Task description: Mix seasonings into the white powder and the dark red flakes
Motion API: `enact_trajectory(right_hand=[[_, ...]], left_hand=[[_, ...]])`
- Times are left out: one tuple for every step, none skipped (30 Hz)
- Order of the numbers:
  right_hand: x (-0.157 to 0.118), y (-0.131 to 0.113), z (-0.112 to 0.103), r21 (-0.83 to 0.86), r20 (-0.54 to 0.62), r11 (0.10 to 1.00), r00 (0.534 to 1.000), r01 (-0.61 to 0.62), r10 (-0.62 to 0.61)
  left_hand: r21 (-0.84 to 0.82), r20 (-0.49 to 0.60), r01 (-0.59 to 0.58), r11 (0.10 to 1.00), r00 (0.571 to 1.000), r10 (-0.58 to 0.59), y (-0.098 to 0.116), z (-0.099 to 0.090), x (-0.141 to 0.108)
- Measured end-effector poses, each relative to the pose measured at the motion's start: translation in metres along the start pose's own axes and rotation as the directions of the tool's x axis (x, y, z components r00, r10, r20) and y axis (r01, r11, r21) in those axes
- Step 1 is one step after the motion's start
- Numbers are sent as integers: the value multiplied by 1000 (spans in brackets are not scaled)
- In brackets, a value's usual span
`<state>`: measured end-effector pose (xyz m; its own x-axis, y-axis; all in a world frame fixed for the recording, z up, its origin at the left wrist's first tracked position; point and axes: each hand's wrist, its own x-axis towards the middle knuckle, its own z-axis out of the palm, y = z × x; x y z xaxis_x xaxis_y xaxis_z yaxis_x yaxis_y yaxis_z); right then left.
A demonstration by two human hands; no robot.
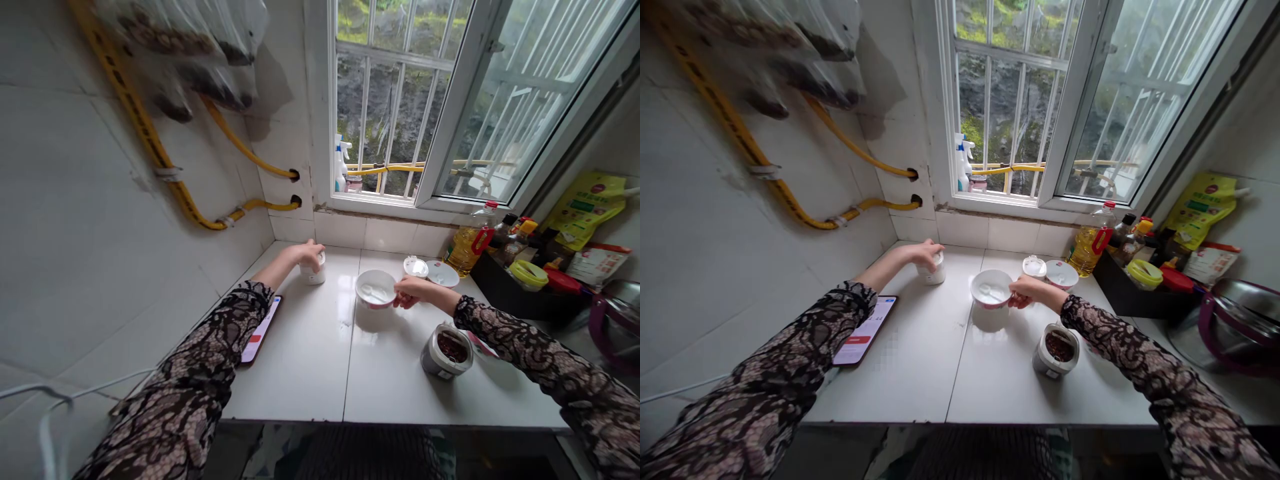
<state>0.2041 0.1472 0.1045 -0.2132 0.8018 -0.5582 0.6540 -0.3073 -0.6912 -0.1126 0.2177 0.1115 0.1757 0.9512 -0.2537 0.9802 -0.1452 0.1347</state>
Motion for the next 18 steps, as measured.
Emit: enact_trajectory(right_hand=[[4, -2, 2, 66, -28, 998, 1000, -8, 10], [8, -4, 4, 129, -49, 992, 999, -10, 16], [12, -5, 6, 186, -68, 982, 998, -4, 17], [15, -6, 8, 236, -83, 972, 996, 2, 18], [18, -7, 9, 273, -97, 962, 995, 5, 22], [21, -7, 11, 298, -103, 955, 994, 5, 27], [23, -7, 12, 316, -110, 949, 993, 4, 32], [25, -7, 13, 335, -116, 942, 992, 3, 38], [27, -7, 14, 353, -123, 936, 991, -1, 47], [28, -7, 15, 370, -132, 929, 990, -2, 55], [29, -7, 16, 387, -141, 922, 988, -2, 62], [30, -7, 17, 402, -151, 915, 986, -2, 68], [31, -7, 17, 413, -158, 911, 985, -2, 73], [31, -7, 17, 417, -161, 909, 984, -3, 77], [31, -7, 18, 418, -165, 908, 983, -4, 80], [30, -7, 18, 421, -168, 907, 982, -3, 82], [29, -7, 17, 423, -172, 906, 982, -3, 83], [28, -7, 17, 426, -176, 905, 981, -2, 85]], left_hand=[[10, 5, -4, 1000, 1000, 4, 1, -1, 0], [17, 5, -6, 1000, 1000, 6, 2, -1, 0], [18, 1, -5, 1000, 1000, 5, 3, -2, -1], [21, 5, -5, 1000, 1000, 5, 3, -2, 0], [22, 12, -5, 1000, 1000, 4, 3, -2, 0], [23, 21, -4, 1000, 1000, 3, 3, -2, 0], [21, 29, -4, 1000, 1000, 3, 2, -2, 0], [19, 37, -4, 1000, 999, 3, 2, -2, -1], [15, 42, -6, 1000, 999, 5, 1, -2, -1], [11, 45, -11, 1000, 999, 11, 1, -2, -2], [7, 44, -17, 1000, 999, 17, 0, -2, -3], [3, 44, -21, 1000, 999, 21, 0, -3, -5], [0, 45, -26, 1000, 999, 26, 1, -3, -6], [-3, 47, -32, 999, 998, 32, 2, -4, -7], [-7, 47, -40, 999, 998, 40, 4, -4, -8], [-11, 47, -48, 999, 998, 49, 7, -4, -9], [-14, 46, -56, 998, 997, 57, 11, -4, -9], [-16, 45, -65, 998, 997, 65, 15, -4, -8]])
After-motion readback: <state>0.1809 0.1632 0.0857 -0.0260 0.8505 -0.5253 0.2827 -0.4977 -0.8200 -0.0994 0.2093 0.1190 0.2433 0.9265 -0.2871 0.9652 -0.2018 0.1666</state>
